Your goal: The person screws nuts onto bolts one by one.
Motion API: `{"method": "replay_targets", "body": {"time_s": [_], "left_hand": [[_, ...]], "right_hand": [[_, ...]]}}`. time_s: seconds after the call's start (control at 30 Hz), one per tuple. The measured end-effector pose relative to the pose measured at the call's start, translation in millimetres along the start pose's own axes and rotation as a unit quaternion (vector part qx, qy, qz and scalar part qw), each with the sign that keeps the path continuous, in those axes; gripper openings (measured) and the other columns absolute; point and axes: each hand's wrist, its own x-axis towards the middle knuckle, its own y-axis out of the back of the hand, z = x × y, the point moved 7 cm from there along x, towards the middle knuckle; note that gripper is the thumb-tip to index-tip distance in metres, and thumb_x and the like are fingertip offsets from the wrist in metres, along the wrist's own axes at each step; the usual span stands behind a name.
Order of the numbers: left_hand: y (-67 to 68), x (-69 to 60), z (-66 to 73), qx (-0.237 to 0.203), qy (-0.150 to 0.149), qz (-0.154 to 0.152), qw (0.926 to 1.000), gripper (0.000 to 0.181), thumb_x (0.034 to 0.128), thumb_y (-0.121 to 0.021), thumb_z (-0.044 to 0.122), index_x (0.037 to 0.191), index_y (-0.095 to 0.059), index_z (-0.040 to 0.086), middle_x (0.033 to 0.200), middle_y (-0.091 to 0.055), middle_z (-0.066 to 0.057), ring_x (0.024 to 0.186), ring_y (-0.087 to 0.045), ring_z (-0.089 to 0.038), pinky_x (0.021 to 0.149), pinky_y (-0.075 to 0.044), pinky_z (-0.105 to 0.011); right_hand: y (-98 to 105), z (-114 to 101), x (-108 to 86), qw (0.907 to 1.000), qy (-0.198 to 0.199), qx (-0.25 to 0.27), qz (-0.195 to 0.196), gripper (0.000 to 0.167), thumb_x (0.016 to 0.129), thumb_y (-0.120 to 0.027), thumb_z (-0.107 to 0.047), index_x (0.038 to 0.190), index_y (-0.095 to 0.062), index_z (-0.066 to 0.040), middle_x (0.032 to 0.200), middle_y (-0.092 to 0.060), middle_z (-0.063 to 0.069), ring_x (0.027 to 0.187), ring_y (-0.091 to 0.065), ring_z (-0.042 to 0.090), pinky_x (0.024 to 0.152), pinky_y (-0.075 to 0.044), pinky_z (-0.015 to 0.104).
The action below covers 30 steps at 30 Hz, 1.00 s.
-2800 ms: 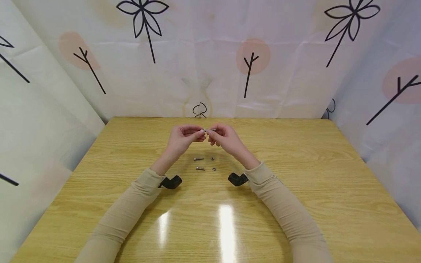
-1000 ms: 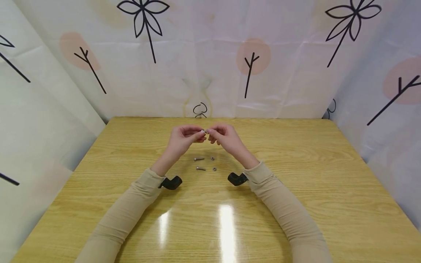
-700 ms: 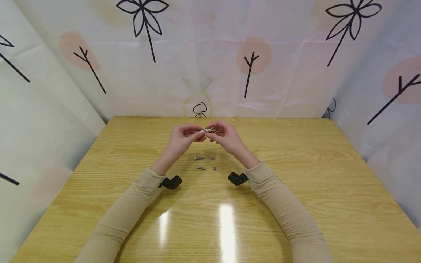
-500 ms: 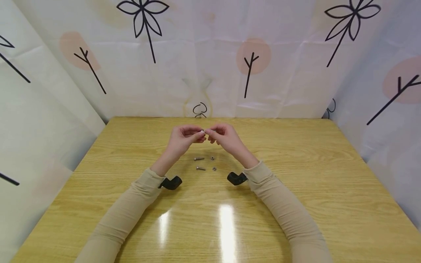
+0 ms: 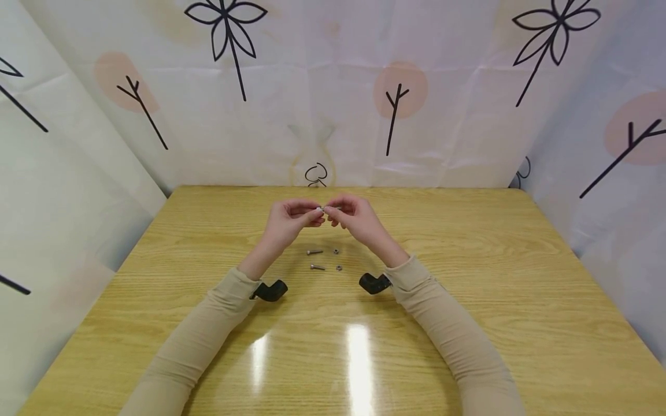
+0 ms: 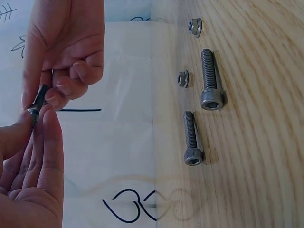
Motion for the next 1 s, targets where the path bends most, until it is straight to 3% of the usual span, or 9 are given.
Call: {"method": "replay_targets", "body": {"time_s": [0.2,0.33,0.53,0.77,0.9,1.0], "left_hand": [[0.6,0.8,-0.5,0.001,-0.005,0.003,1.0,0.018,0.0876,-0.069,0.002,0.101,-0.068,-0.009,0.095,-0.066,-0.031,0.077,-0.07,-0.026,0.076,-0.06,-0.042],[1.8,0.8,0.2,-0.005,-0.006,0.005,1.0,0.018,0.0877,-0.069,0.002,0.101,-0.067,-0.01,0.093,-0.067,-0.027,0.078,-0.07,-0.027,0.077,-0.06,-0.043],[1.0,0.8,1.6,-0.002,-0.005,0.007,1.0,0.02,0.0873,-0.07,0.004,0.102,-0.067,-0.01,0.093,-0.068,-0.025,0.079,-0.07,-0.029,0.077,-0.06,-0.043],[-0.1,0.8,2.7,-0.008,0.008,0.002,0.9999,0.021,0.0883,-0.067,-0.001,0.104,-0.065,-0.014,0.098,-0.064,-0.033,0.084,-0.068,-0.037,0.081,-0.057,-0.049],[0.1,1.0,3.6,-0.011,0.008,0.0,0.9999,0.02,0.0887,-0.064,-0.005,0.105,-0.064,-0.017,0.098,-0.063,-0.036,0.086,-0.066,-0.043,0.082,-0.056,-0.053],[0.1,1.1,4.3,-0.007,0.005,0.0,1.0,0.021,0.0885,-0.065,-0.004,0.105,-0.064,-0.016,0.097,-0.065,-0.032,0.084,-0.068,-0.037,0.081,-0.057,-0.05]], "right_hand": [[-0.8,4.8,1.1,0.9997,-0.023,0.003,-0.01,0.032,0.098,-0.059,-0.024,0.116,-0.061,0.001,0.092,-0.065,0.017,0.079,-0.06,0.028,0.066,-0.051,0.036],[-0.5,2.8,-1.4,0.9998,-0.011,0.007,-0.016,0.03,0.096,-0.062,-0.019,0.121,-0.058,-0.003,0.097,-0.064,0.017,0.082,-0.058,0.031,0.071,-0.051,0.042],[-0.3,2.9,-0.5,0.9999,-0.011,-0.003,-0.01,0.025,0.097,-0.06,-0.023,0.112,-0.064,-0.003,0.092,-0.064,0.013,0.085,-0.058,0.038,0.071,-0.052,0.046],[-0.9,3.2,-0.8,0.9997,-0.019,0.011,-0.01,0.031,0.097,-0.06,-0.025,0.118,-0.06,-0.002,0.092,-0.064,0.015,0.083,-0.059,0.035,0.063,-0.051,0.028],[0.6,-0.4,-1.7,0.9997,0.005,0.022,-0.004,0.029,0.094,-0.064,-0.016,0.12,-0.06,-0.002,0.094,-0.063,0.017,0.084,-0.056,0.039,0.065,-0.051,0.029],[1.2,-1.8,-1.3,0.9999,0.011,0.01,0.0,0.026,0.095,-0.064,-0.017,0.115,-0.063,-0.001,0.092,-0.063,0.014,0.082,-0.057,0.037,0.064,-0.05,0.029]]}}
